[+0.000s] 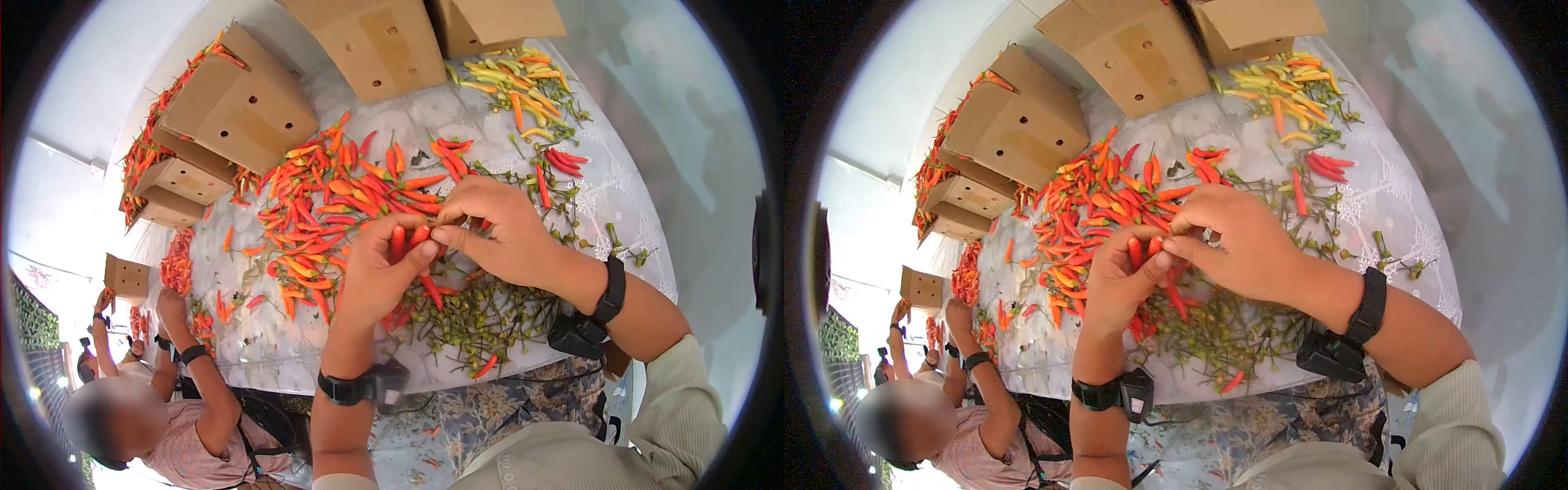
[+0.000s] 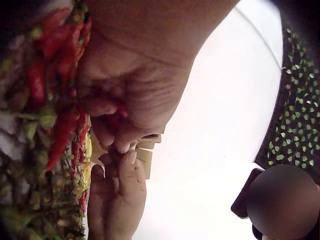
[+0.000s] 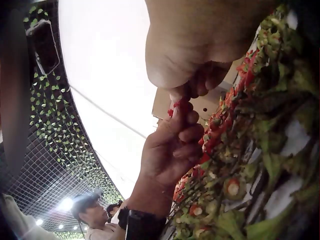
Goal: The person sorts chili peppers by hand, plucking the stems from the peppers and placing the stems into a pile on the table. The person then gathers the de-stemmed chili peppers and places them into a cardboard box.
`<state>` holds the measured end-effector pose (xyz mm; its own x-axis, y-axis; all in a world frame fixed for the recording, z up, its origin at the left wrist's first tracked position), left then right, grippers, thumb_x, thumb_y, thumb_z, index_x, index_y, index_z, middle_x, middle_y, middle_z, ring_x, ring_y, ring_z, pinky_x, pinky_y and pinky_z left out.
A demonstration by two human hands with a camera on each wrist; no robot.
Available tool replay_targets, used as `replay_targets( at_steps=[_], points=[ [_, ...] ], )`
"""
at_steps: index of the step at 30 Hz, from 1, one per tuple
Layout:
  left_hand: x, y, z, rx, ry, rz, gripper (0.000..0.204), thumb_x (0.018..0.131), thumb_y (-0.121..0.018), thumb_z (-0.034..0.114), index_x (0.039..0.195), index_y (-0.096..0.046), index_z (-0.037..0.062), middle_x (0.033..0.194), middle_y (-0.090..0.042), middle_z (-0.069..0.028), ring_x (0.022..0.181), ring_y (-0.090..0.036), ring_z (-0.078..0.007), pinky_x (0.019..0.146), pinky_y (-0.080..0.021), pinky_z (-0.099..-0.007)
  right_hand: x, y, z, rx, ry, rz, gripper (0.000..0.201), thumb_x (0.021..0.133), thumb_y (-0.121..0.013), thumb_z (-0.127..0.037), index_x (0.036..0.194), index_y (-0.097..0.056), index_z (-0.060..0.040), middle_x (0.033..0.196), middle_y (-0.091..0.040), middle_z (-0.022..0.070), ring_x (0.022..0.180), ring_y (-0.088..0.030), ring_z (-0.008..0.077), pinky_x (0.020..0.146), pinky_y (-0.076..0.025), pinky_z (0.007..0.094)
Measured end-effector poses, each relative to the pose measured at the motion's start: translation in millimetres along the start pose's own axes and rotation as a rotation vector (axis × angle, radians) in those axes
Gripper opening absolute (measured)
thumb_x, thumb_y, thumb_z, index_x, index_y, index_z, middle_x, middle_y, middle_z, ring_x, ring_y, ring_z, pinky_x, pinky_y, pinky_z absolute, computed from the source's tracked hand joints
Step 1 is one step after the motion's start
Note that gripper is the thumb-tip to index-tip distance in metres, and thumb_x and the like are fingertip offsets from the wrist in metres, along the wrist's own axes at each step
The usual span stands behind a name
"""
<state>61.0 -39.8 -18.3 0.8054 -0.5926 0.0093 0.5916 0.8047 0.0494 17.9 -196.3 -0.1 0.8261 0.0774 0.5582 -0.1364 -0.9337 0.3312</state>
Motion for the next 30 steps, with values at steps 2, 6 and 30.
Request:
replay_targets(
  at_steps=[2, 6, 30],
  points=[
    [0.7, 1.4, 1.1, 0.004, -0.006, 0.006, 0.019, 0.085, -0.067, 0.006, 0.101, -0.059, -0.0012, 0.079, -0.059, 0.0000, 0.065, -0.054, -0.0055, 0.058, -0.047, -0.0210, 2.0, -1.2, 3.8, 0.020, 0.005, -0.003, 0.014, 0.079, -0.067, -0.015, 0.077, -0.060, -0.0034, 0.074, -0.056, 0.0083, 0.067, -0.053, 0.0247, 0.060, -0.042, 0.0334],
    [-1.3, 0.7, -0.8, 0.018, -0.022, -0.005, 0.020, 0.085, -0.066, 0.006, 0.102, -0.059, -0.0019, 0.080, -0.058, 0.0004, 0.066, -0.054, -0.0056, 0.059, -0.047, -0.0212, -1.5, -2.2, 6.7, 0.100, -0.101, -0.028, 0.015, 0.081, -0.067, -0.015, 0.076, -0.060, -0.0023, 0.071, -0.053, 0.0064, 0.064, -0.051, 0.0180, 0.059, -0.041, 0.0300],
    [-0.7, 11.9, 6.8, -0.364, -0.013, 0.054, 0.012, 0.091, -0.054, 0.007, 0.102, -0.047, 0.0057, 0.077, -0.048, -0.0015, 0.058, -0.042, -0.0055, 0.045, -0.031, -0.0179, 10.7, 47.4, 19.0, -0.310, -0.160, 0.091, 0.016, 0.069, -0.062, -0.004, 0.084, -0.065, -0.0069, 0.083, -0.062, 0.0078, 0.077, -0.059, 0.0230, 0.070, -0.048, 0.0335]
  ],
)
Point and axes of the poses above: each hand's wrist, its own x-axis towards the middle knuckle, its own y-axis out of the back of the hand, z = x × y, the point moved 5 cm from there along x, towards the middle knuckle
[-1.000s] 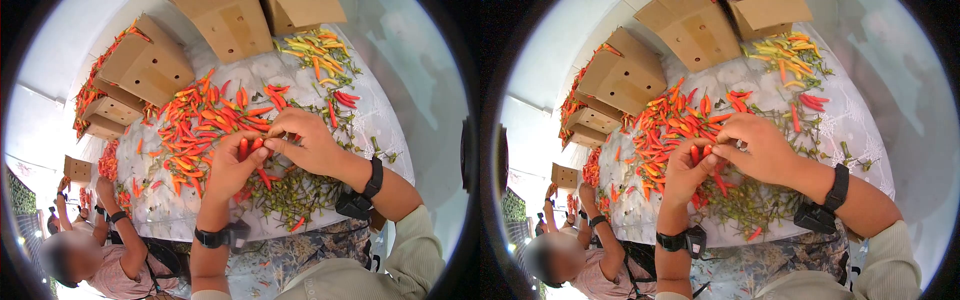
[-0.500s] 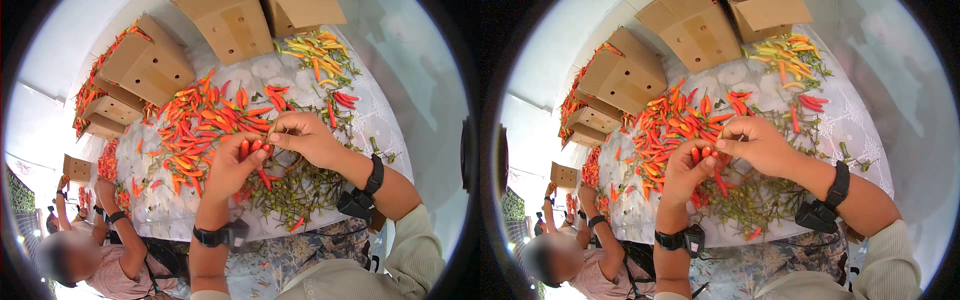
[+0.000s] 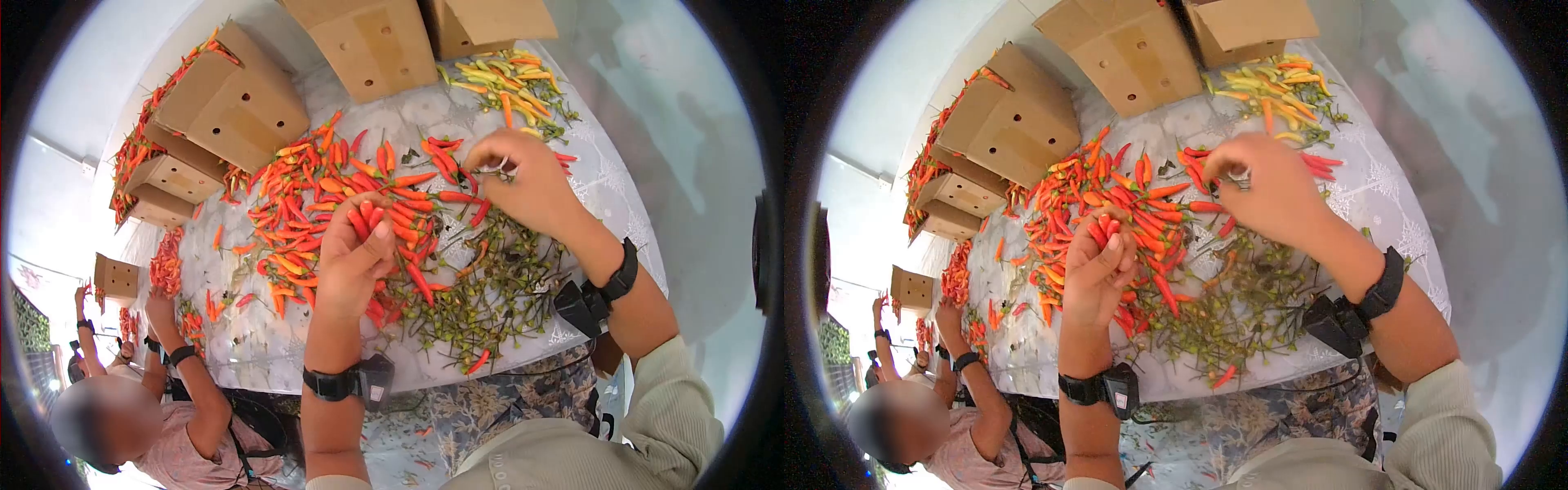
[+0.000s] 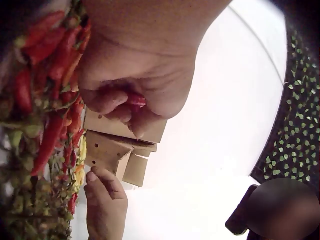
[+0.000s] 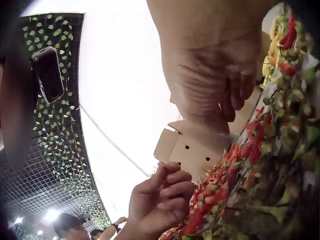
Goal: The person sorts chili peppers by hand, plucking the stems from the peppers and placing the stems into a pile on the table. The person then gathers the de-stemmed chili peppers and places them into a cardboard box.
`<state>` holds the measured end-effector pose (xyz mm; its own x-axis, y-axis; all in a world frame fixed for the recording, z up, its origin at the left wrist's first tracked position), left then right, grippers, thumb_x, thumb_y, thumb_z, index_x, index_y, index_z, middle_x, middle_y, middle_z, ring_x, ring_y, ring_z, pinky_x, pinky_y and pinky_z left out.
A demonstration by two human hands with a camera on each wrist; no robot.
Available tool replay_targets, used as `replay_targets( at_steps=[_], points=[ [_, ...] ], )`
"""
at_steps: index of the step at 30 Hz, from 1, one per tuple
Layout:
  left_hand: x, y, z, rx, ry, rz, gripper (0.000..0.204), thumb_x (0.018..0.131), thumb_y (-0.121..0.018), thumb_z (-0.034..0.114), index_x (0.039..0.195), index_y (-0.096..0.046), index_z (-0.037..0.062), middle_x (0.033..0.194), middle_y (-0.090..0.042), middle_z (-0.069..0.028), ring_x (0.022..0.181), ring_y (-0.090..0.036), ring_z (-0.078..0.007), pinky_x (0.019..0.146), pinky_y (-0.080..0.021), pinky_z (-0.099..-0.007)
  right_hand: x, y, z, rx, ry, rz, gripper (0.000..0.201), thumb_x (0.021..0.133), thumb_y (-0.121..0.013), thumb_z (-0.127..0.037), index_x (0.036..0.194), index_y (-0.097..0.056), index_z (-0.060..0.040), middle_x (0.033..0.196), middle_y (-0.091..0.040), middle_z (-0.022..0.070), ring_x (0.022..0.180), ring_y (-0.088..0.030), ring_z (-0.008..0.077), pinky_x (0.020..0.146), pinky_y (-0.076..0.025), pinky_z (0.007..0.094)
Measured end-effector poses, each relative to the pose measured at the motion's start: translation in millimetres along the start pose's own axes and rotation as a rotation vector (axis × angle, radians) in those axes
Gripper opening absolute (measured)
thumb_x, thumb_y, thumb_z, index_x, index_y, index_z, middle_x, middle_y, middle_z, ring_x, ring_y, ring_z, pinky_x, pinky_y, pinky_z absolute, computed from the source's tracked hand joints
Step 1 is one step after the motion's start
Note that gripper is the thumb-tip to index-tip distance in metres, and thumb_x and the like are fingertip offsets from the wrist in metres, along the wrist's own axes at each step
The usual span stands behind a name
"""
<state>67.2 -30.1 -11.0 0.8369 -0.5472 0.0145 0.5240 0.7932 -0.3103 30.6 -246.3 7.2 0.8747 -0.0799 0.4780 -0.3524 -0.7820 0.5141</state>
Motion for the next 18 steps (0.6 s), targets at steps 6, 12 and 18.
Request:
replay_targets(
  at_steps=[6, 12, 18],
  points=[
    [0.8, 8.7, -5.1, -0.045, 0.019, 0.088, 0.010, 0.092, -0.056, 0.011, 0.097, -0.050, 0.0050, 0.073, -0.044, 0.0004, 0.055, -0.037, -0.0044, 0.043, -0.027, -0.0178, -14.4, -21.2, -8.8, -0.307, 0.156, -0.408, 0.013, 0.066, -0.072, -0.011, 0.077, -0.065, -0.0077, 0.085, -0.059, 0.0081, 0.090, -0.057, 0.0279, 0.075, -0.047, 0.0382],
    [1.1, 10.6, -9.7, 0.007, 0.064, 0.032, 0.011, 0.094, -0.054, 0.015, 0.099, -0.052, 0.0054, 0.077, -0.051, -0.0011, 0.058, -0.042, -0.0051, 0.044, -0.030, -0.0180, -16.7, -29.9, -8.3, -0.328, 0.197, -0.443, 0.016, 0.070, -0.071, -0.013, 0.082, -0.064, -0.0067, 0.084, -0.058, 0.0074, 0.089, -0.055, 0.0293, 0.076, -0.046, 0.0394],
    [0.6, -2.7, -6.2, 0.121, -0.003, 0.118, 0.015, 0.095, -0.052, 0.017, 0.104, -0.054, 0.0050, 0.089, -0.060, -0.0052, 0.066, -0.057, -0.0107, 0.050, -0.040, -0.0204, -11.9, -21.5, -25.1, 0.288, -0.022, -0.176, 0.015, 0.082, -0.065, -0.008, 0.095, -0.058, -0.0029, 0.084, -0.056, 0.0049, 0.076, -0.056, 0.0149, 0.068, -0.045, 0.0276]
  ],
)
Point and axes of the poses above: each hand's wrist, its own x-axis towards the middle knuckle, its own y-axis out of the back of the hand, z = x × y, the point moved 5 cm from there along x, towards the middle knuckle
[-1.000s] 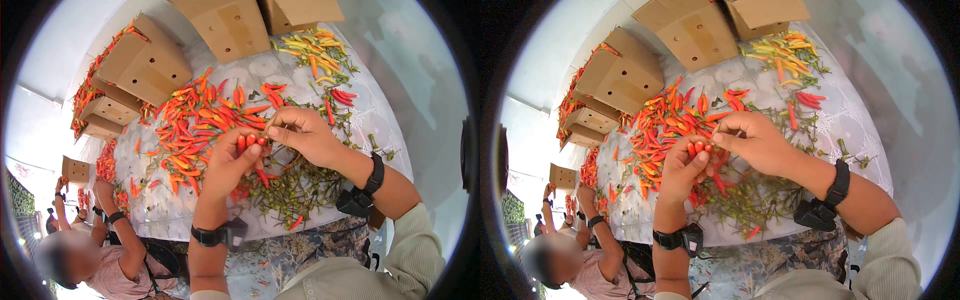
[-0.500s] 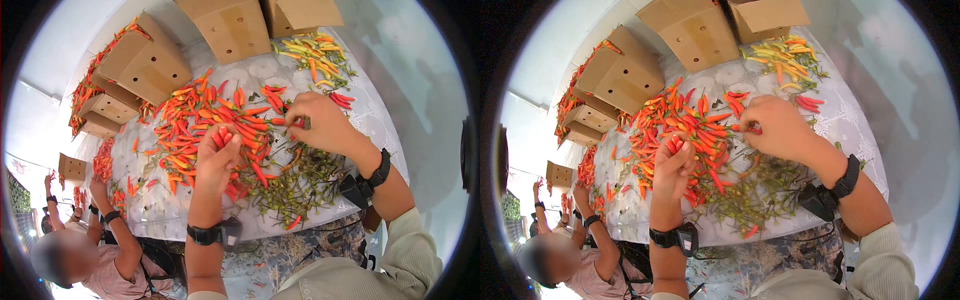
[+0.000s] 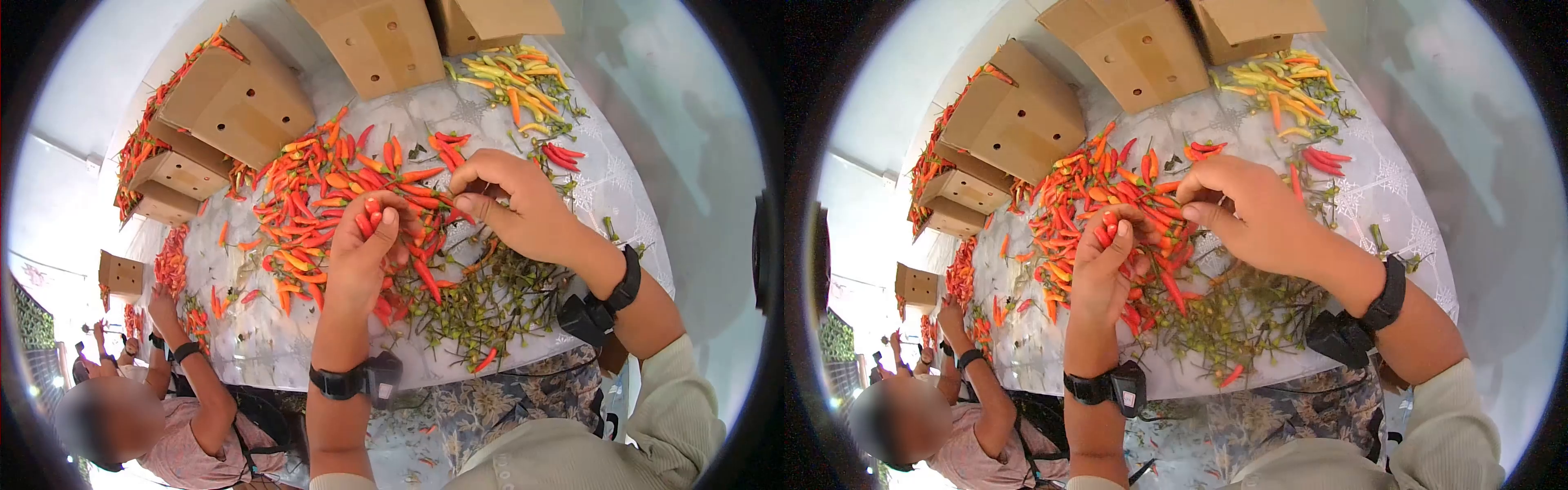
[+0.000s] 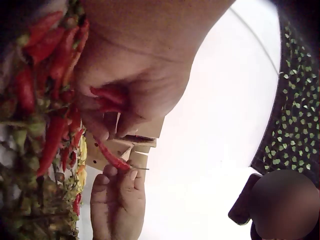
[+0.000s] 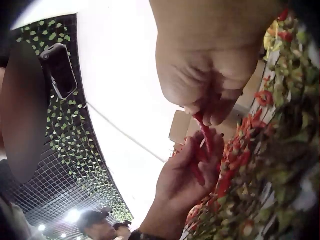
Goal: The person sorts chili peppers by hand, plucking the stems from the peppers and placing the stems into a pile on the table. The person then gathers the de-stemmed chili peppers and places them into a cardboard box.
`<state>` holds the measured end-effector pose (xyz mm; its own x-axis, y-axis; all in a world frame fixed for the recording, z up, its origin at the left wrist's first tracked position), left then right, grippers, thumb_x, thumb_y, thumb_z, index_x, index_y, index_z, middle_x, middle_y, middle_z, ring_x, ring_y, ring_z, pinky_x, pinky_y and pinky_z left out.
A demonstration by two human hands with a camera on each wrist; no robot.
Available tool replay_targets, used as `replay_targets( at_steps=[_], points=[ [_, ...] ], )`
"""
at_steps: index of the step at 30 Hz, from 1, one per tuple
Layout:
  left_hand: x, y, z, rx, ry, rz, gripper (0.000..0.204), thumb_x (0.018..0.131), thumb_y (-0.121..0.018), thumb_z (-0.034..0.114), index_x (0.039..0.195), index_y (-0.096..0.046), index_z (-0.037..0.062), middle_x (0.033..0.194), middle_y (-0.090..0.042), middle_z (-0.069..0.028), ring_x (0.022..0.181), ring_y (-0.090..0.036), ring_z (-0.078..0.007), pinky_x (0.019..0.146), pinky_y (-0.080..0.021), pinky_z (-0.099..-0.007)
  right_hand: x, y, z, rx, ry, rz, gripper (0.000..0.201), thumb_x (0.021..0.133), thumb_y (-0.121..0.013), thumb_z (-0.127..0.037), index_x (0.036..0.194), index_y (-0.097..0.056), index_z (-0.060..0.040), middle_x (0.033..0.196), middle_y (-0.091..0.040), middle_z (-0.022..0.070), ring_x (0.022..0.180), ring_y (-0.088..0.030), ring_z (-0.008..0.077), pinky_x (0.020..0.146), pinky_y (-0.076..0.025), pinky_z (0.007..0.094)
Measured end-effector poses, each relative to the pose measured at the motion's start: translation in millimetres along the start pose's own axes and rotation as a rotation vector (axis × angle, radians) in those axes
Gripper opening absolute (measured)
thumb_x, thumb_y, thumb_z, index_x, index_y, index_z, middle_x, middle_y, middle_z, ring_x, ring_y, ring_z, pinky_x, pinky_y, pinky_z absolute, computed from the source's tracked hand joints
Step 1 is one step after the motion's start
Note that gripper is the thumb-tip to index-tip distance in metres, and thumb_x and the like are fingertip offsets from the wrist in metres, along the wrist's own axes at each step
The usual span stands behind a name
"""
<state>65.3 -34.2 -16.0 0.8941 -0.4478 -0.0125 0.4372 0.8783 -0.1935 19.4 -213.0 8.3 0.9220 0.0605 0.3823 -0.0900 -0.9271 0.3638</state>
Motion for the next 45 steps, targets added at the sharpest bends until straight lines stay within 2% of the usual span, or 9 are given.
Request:
replay_targets(
  at_steps=[4, 11, 17, 20, 29, 33, 37, 43, 45],
  points=[
    [-0.6, -3.7, -1.4, 0.090, 0.048, -0.096, 0.020, 0.096, -0.051, 0.018, 0.109, -0.054, 0.0041, 0.092, -0.064, -0.0068, 0.071, -0.061, -0.0130, 0.051, -0.044, -0.0215, -4.7, -18.0, 7.3, 0.368, -0.089, -0.017, 0.009, 0.085, -0.059, -0.004, 0.094, -0.059, -0.0021, 0.083, -0.060, 0.0054, 0.075, -0.056, 0.0105, 0.068, -0.046, 0.0272],
    [-5.3, -9.4, -5.9, 0.114, 0.177, -0.227, 0.020, 0.093, -0.057, 0.018, 0.108, -0.057, 0.0035, 0.082, -0.061, -0.0010, 0.058, -0.053, -0.0056, 0.046, -0.039, -0.0188, -4.1, -17.0, 2.3, 0.168, 0.070, 0.010, 0.006, 0.086, -0.063, -0.008, 0.091, -0.063, -0.0036, 0.084, -0.058, 0.0020, 0.075, -0.056, 0.0080, 0.066, -0.046, 0.0219],
    [-3.8, -9.5, -7.5, 0.199, 0.091, -0.209, 0.020, 0.090, -0.062, 0.017, 0.103, -0.057, 0.0033, 0.076, -0.057, 0.0005, 0.054, -0.046, -0.0040, 0.044, -0.032, -0.0168, -3.2, -18.1, -2.2, 0.074, 0.080, -0.029, 0.010, 0.084, -0.067, -0.012, 0.086, -0.064, -0.0036, 0.081, -0.057, 0.0022, 0.070, -0.055, 0.0077, 0.059, -0.042, 0.0211],
    [-4.0, -10.5, -7.0, 0.195, 0.101, -0.241, 0.014, 0.087, -0.062, 0.006, 0.101, -0.059, 0.0042, 0.076, -0.055, 0.0031, 0.059, -0.047, -0.0027, 0.049, -0.037, -0.0183, -4.6, -18.2, 4.5, 0.163, -0.050, -0.051, 0.012, 0.084, -0.068, -0.014, 0.084, -0.064, -0.0023, 0.080, -0.057, 0.0016, 0.068, -0.052, 0.0059, 0.057, -0.040, 0.0208],
    [-5.5, -12.9, -4.3, 0.160, 0.074, -0.277, 0.011, 0.088, -0.060, 0.005, 0.099, -0.057, 0.0058, 0.074, -0.053, 0.0039, 0.059, -0.044, -0.0024, 0.051, -0.037, -0.0183, -3.8, -26.7, 20.8, 0.551, -0.262, -0.156, 0.017, 0.089, -0.063, -0.016, 0.086, -0.062, 0.0007, 0.074, -0.060, 0.0003, 0.067, -0.054, 0.0069, 0.061, -0.044, 0.0236],
    [-7.0, -8.9, -2.8, 0.065, 0.148, -0.180, 0.013, 0.089, -0.059, 0.007, 0.101, -0.054, 0.0060, 0.074, -0.054, 0.0003, 0.056, -0.044, -0.0039, 0.048, -0.033, -0.0178, -3.6, -11.4, 25.3, 0.658, -0.371, 0.040, 0.017, 0.091, -0.056, -0.021, 0.086, -0.057, -0.0041, 0.076, -0.055, -0.0028, 0.071, -0.048, 0.0050, 0.064, -0.041, 0.0231],
    [-3.7, 0.5, 2.8, -0.048, 0.110, -0.089, 0.013, 0.090, -0.058, 0.009, 0.100, -0.051, 0.0048, 0.071, -0.053, -0.0033, 0.050, -0.040, -0.0054, 0.042, -0.027, -0.0179, 0.0, 11.6, 34.1, 0.260, -0.164, 0.318, 0.007, 0.080, -0.056, -0.005, 0.086, -0.057, -0.0033, 0.084, -0.056, 0.0009, 0.077, -0.053, 0.0109, 0.073, -0.042, 0.0252],
    [-3.3, 3.4, -1.2, -0.027, 0.117, -0.065, 0.009, 0.089, -0.060, 0.008, 0.093, -0.053, 0.0048, 0.065, -0.046, 0.0025, 0.046, -0.034, -0.0026, 0.041, -0.025, -0.0179, -1.3, -0.4, 11.6, -0.544, 0.181, 0.241, 0.011, 0.068, -0.069, -0.010, 0.078, -0.064, -0.0077, 0.087, -0.061, 0.0080, 0.083, -0.056, 0.0284, 0.072, -0.045, 0.0383],
    [-2.8, 4.8, -2.8, -0.009, 0.126, -0.063, 0.008, 0.088, -0.061, 0.008, 0.091, -0.053, 0.0052, 0.064, -0.045, 0.0039, 0.046, -0.033, -0.0021, 0.041, -0.025, -0.0178, -3.1, -5.5, 15.3, -0.636, 0.191, 0.177, 0.010, 0.067, -0.071, -0.013, 0.073, -0.065, -0.0077, 0.084, -0.059, 0.0077, 0.082, -0.056, 0.0282, 0.071, -0.045, 0.0390]
  ],
)
Point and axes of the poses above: each hand's wrist, its own x-axis towards the middle knuckle, its own y-axis out of the back of the hand, z = x × y, the point moved 5 cm from there along x, towards the middle knuckle
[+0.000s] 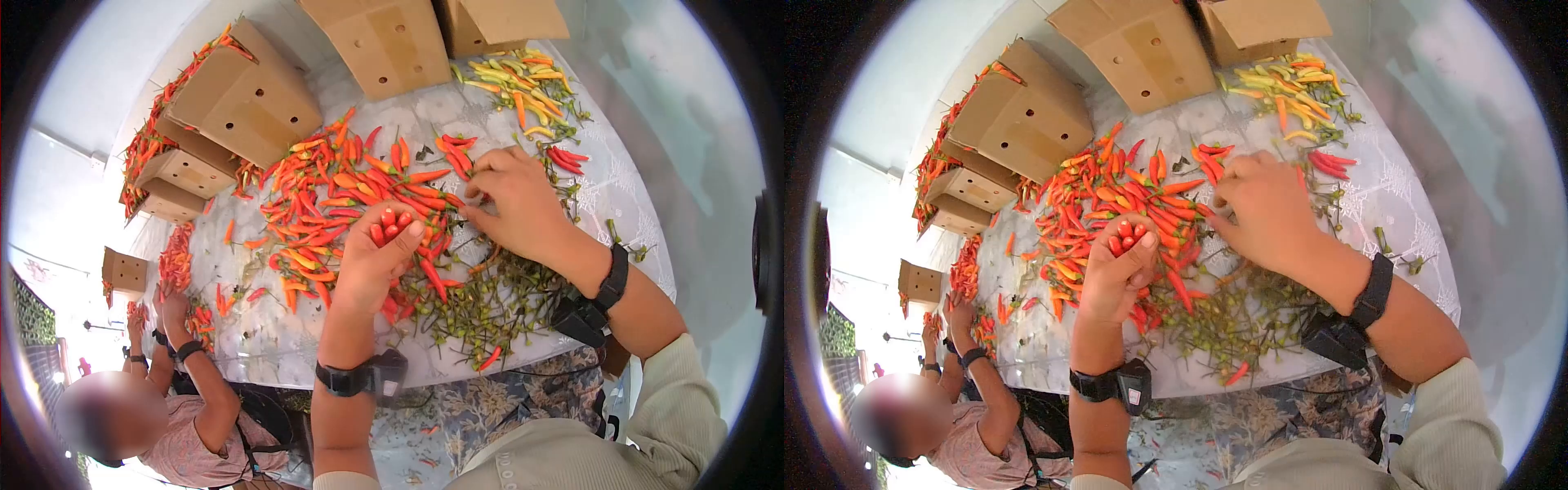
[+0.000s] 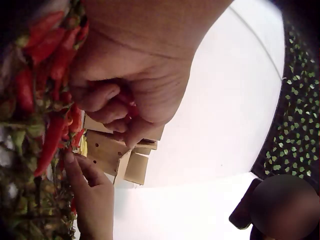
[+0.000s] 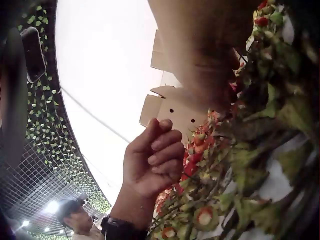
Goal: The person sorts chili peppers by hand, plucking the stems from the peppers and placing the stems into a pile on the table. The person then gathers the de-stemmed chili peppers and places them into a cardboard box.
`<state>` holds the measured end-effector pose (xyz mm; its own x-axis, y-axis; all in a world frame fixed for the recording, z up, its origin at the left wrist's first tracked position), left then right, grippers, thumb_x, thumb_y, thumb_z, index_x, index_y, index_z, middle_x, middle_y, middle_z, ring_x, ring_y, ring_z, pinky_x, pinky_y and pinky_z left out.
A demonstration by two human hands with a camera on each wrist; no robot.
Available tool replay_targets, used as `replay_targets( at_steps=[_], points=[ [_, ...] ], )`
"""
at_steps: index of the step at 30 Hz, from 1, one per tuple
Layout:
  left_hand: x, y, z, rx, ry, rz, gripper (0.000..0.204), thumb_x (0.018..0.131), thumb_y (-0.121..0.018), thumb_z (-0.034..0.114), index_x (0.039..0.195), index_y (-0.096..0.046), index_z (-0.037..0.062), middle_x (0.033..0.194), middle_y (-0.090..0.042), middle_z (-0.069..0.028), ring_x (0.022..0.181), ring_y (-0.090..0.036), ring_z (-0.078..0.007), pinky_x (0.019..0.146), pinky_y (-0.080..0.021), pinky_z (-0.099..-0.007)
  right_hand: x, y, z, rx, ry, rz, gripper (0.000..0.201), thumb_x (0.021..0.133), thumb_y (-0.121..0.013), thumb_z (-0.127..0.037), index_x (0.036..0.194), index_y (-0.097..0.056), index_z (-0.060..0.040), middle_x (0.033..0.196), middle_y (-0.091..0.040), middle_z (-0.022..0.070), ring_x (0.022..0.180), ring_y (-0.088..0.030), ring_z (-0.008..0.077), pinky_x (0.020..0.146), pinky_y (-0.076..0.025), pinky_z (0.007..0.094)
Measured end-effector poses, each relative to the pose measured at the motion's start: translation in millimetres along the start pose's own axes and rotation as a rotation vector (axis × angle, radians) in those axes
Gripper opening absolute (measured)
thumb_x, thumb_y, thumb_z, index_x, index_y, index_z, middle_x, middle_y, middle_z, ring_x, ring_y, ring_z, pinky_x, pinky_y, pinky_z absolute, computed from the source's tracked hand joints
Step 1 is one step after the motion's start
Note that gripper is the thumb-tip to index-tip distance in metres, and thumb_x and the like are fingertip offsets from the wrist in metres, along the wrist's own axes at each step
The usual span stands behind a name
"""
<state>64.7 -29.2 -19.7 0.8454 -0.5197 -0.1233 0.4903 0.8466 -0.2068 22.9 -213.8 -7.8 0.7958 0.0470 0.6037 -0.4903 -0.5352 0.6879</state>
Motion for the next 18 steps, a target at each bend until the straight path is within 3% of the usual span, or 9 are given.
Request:
replay_targets(
  at_steps=[7, 11, 14, 17, 18],
  points=[
    [0.0, -1.9, -2.8, 0.023, 0.005, 0.001, 0.010, 0.086, -0.064, 0.007, 0.089, -0.054, 0.0061, 0.066, -0.047, 0.0051, 0.047, -0.033, -0.0019, 0.041, -0.026, -0.0179, -2.7, -3.3, 1.8, -0.017, -0.079, -0.130, 0.009, 0.066, -0.070, -0.013, 0.067, -0.063, -0.0072, 0.076, -0.058, 0.0075, 0.080, -0.055, 0.0291, 0.069, -0.044, 0.0393],
    [2.3, 4.8, -5.7, 0.058, 0.005, 0.019, 0.015, 0.085, -0.066, 0.007, 0.094, -0.055, 0.0047, 0.073, -0.052, 0.0030, 0.051, -0.040, -0.0030, 0.042, -0.031, -0.0177, 3.3, 5.9, -0.8, 0.216, -0.131, 0.021, 0.013, 0.069, -0.070, -0.015, 0.071, -0.061, -0.0055, 0.076, -0.061, 0.0092, 0.081, -0.057, 0.0291, 0.070, -0.044, 0.0403],
    [0.1, -2.5, 0.6, 0.016, -0.017, 0.058, 0.020, 0.081, -0.072, 0.010, 0.096, -0.060, 0.0040, 0.085, -0.059, 0.0027, 0.069, -0.052, -0.0016, 0.053, -0.039, -0.0156, -2.7, -2.5, -12.0, 0.455, -0.128, -0.027, 0.015, 0.073, -0.069, -0.016, 0.076, -0.060, -0.0047, 0.076, -0.062, 0.0106, 0.078, -0.058, 0.0295, 0.068, -0.045, 0.0403],
    [2.3, -10.4, 3.8, 0.112, -0.172, -0.039, 0.023, 0.082, -0.072, 0.011, 0.100, -0.061, 0.0030, 0.093, -0.062, 0.0005, 0.077, -0.055, -0.0039, 0.059, -0.043, -0.0167, -3.9, -2.6, -27.9, 0.549, -0.063, -0.111, 0.016, 0.075, -0.069, -0.017, 0.079, -0.059, -0.0047, 0.074, -0.062, 0.0108, 0.074, -0.059, 0.0304, 0.066, -0.045, 0.0397],
    [1.5, -7.8, 1.6, 0.128, -0.146, -0.019, 0.023, 0.082, -0.072, 0.011, 0.100, -0.061, 0.0028, 0.092, -0.061, 0.0008, 0.076, -0.055, -0.0039, 0.060, -0.044, -0.0171, -4.5, -3.5, -29.9, 0.531, -0.027, -0.100, 0.017, 0.075, -0.070, -0.017, 0.079, -0.059, -0.0048, 0.074, -0.062, 0.0108, 0.073, -0.059, 0.0306, 0.065, -0.045, 0.0395]
  ],
)
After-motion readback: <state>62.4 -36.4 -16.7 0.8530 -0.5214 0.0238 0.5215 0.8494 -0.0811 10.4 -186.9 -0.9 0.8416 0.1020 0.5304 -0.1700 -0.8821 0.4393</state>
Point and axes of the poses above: each hand's wrist, its own x-axis towards the middle knuckle, its own y-axis out of the back of the hand, z = x × y, the point moved 5 cm from there along x, towards the middle knuckle
